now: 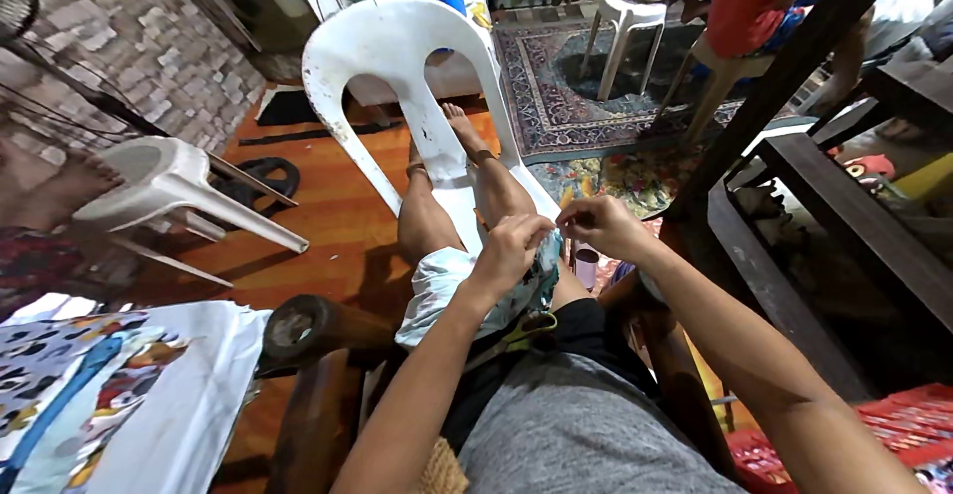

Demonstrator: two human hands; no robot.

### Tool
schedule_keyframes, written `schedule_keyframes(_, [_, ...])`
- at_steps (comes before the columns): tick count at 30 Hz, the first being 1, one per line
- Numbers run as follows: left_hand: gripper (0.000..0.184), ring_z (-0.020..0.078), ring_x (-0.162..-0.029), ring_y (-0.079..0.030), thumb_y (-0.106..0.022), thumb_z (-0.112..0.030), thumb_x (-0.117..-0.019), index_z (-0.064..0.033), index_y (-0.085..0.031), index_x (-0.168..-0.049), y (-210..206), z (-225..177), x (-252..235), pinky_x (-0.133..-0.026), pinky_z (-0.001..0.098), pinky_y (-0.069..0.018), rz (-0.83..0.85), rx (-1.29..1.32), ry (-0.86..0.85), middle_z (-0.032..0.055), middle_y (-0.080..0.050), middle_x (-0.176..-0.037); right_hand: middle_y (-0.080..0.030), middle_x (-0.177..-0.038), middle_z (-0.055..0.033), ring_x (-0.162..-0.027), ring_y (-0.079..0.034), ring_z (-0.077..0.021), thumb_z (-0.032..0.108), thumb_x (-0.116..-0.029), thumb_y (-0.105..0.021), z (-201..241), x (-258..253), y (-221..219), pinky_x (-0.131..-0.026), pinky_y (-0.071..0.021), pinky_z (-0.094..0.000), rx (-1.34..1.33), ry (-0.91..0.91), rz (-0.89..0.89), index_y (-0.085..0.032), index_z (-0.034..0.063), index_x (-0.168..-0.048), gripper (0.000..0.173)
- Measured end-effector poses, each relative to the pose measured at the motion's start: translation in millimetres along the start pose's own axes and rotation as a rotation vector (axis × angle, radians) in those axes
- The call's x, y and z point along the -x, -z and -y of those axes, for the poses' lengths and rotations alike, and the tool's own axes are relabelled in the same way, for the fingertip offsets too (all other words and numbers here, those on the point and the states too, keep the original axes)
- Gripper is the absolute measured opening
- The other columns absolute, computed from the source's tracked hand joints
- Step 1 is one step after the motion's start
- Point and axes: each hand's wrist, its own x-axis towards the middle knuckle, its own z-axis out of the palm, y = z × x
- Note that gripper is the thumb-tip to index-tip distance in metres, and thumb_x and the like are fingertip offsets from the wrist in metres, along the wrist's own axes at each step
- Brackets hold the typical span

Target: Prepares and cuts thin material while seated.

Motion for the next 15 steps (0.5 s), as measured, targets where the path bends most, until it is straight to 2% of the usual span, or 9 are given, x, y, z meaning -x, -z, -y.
schedule_keyframes(2, [0.009, 0.0282, -0.089, -0.073, -0.066, 0.0, -0.0942, 0.0022, -0.074, -0.098, -2, -2, -1, -0.086, 0.0418, -0.0577, -0.007, 0.002, 0.009, 0.0153, -0.074, -0.094, -0.068, -0.083, -0.0079, -0.07, -0.063, -0.0142, 0.005, -0.0906, -0.075, 2, 1, 0, -0.068, -0.0553, -0.0356, 0.015, 0.002, 0.001, -0.073, 0.0018, -0.103, 0.013])
schedule_keyframes(5, [0.009, 0.0277, -0.085, -0.072, -0.067, 0.0, -0.0929, 0.0022, -0.074, -0.098, -5, -3, -2, -0.082, 0.0417, -0.0583, -0.017, 0.007, 0.022, 0.0153, -0.074, -0.093, -0.071, -0.088, -0.0088, -0.074, -0.065, -0.0166, 0.011, -0.0942, -0.073, 4, 1, -4, -0.071, -0.0561, -0.0391, 0.073, 0.005, -0.027, -0.075, 0.0029, -0.1, 0.01])
schedule_keyframes(7, [0.009, 0.0271, -0.083, -0.072, -0.067, 0.0, -0.0925, 0.0024, -0.073, -0.098, -5, -3, -3, -0.082, 0.0417, -0.0584, -0.02, 0.004, 0.025, 0.0152, -0.074, -0.093, -0.071, -0.089, -0.0081, -0.074, -0.064, -0.0151, 0.01, -0.0976, -0.068, 6, 1, -2, -0.071, -0.0556, -0.0371, 0.017, -0.037, -0.026, -0.075, 0.0029, -0.101, 0.01])
schedule_keyframes(11, [0.012, 0.0289, -0.094, -0.073, -0.065, 0.002, -0.0938, 0.0016, -0.075, -0.101, -2, 1, 0, -0.089, 0.0441, -0.0576, 0.003, 0.02, 0.023, 0.0154, -0.075, -0.1, -0.059, -0.072, 0.0023, -0.056, -0.05, -0.0021, 0.006, -0.0987, -0.059, 4, 1, 6, -0.054, -0.0445, -0.0186, -0.457, -0.17, 0.051, -0.067, 0.004, -0.091, 0.012])
schedule_keyframes(15, [0.019, 0.0308, -0.096, -0.072, -0.064, 0.002, -0.0939, -0.0013, -0.076, -0.108, -3, 3, 0, -0.087, 0.0472, -0.0564, 0.015, 0.033, 0.048, 0.0161, -0.074, -0.104, -0.056, -0.066, 0.0043, -0.052, -0.048, -0.0008, 0.004, -0.1003, -0.05, 11, 4, 16, -0.051, -0.044, -0.0154, -0.746, -0.216, 0.054, -0.066, 0.0057, -0.087, 0.021])
